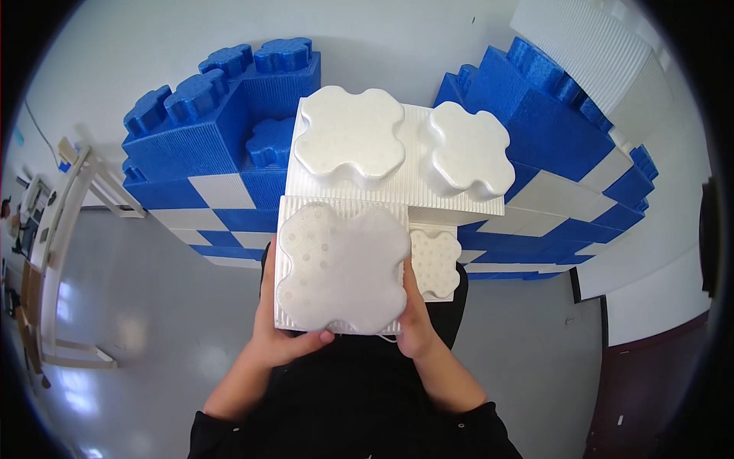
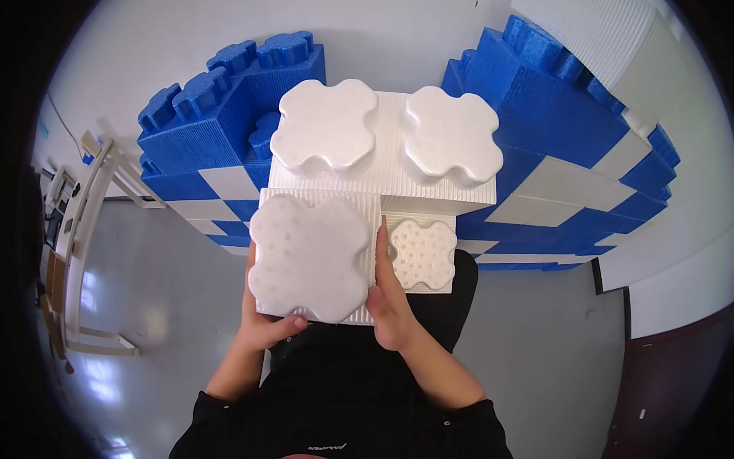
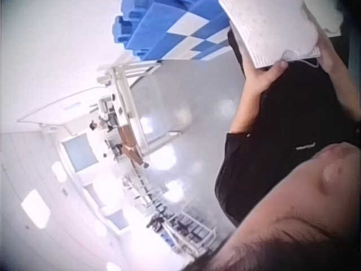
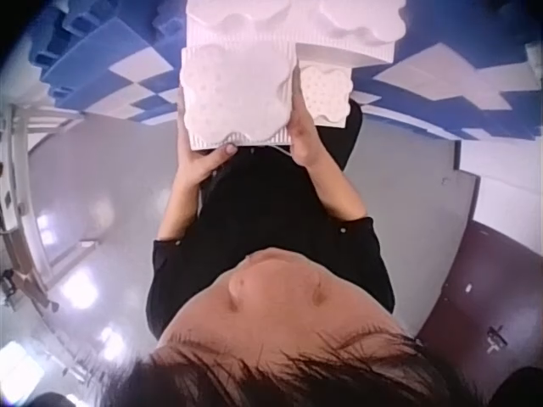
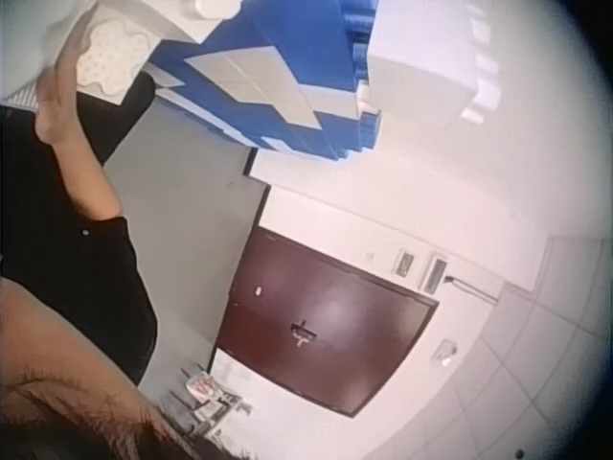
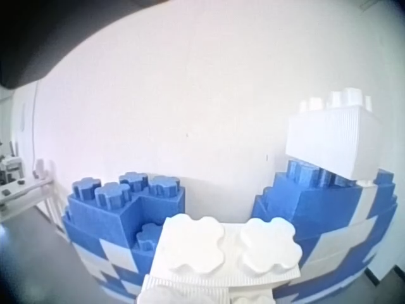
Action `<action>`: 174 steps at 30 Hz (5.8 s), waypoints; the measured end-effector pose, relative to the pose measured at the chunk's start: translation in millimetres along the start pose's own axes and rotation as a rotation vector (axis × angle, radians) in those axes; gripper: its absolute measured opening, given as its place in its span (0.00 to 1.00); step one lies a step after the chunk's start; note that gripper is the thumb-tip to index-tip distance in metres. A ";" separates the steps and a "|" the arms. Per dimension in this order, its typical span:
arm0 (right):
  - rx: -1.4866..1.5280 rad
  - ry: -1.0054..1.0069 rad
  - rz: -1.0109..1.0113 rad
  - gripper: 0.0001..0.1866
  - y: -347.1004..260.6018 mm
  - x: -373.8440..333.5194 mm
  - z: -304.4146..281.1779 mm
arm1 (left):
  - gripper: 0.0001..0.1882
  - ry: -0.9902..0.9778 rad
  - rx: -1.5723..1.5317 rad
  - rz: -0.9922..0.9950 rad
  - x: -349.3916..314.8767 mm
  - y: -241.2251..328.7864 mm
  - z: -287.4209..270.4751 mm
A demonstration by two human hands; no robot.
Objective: Assembling white foam blocks into a structure.
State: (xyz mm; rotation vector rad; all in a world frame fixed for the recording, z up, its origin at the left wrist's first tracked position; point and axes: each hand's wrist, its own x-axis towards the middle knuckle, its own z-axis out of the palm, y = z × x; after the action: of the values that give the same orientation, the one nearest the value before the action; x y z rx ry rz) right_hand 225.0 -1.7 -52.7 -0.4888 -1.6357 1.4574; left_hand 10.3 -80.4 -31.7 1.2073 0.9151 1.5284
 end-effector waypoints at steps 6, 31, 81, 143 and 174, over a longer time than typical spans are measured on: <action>0.154 -0.010 0.101 0.61 -64.9 -24.0 3.8 | 0.75 -0.122 0.192 0.083 -13.7 47.4 10.2; -0.327 0.481 -0.047 0.59 -45.9 -131.6 -126.7 | 0.43 -0.577 0.474 0.287 52.4 50.0 79.1; -0.699 0.386 0.011 0.53 -62.2 -68.0 -94.7 | 0.49 -0.268 1.074 0.602 77.8 5.6 95.4; -0.161 -0.750 0.097 0.33 -84.3 -43.8 -15.4 | 0.58 -0.292 0.227 0.204 39.7 58.3 -13.4; -0.960 0.102 -0.467 0.39 -70.8 14.6 2.2 | 0.42 -0.008 0.756 0.514 45.7 45.0 2.6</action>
State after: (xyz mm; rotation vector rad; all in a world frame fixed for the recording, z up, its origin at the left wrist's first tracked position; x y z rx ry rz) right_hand 232.9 -8.7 18.9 -0.6178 -2.1177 0.2390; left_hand 0.0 -48.5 23.0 2.1133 1.3057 1.6043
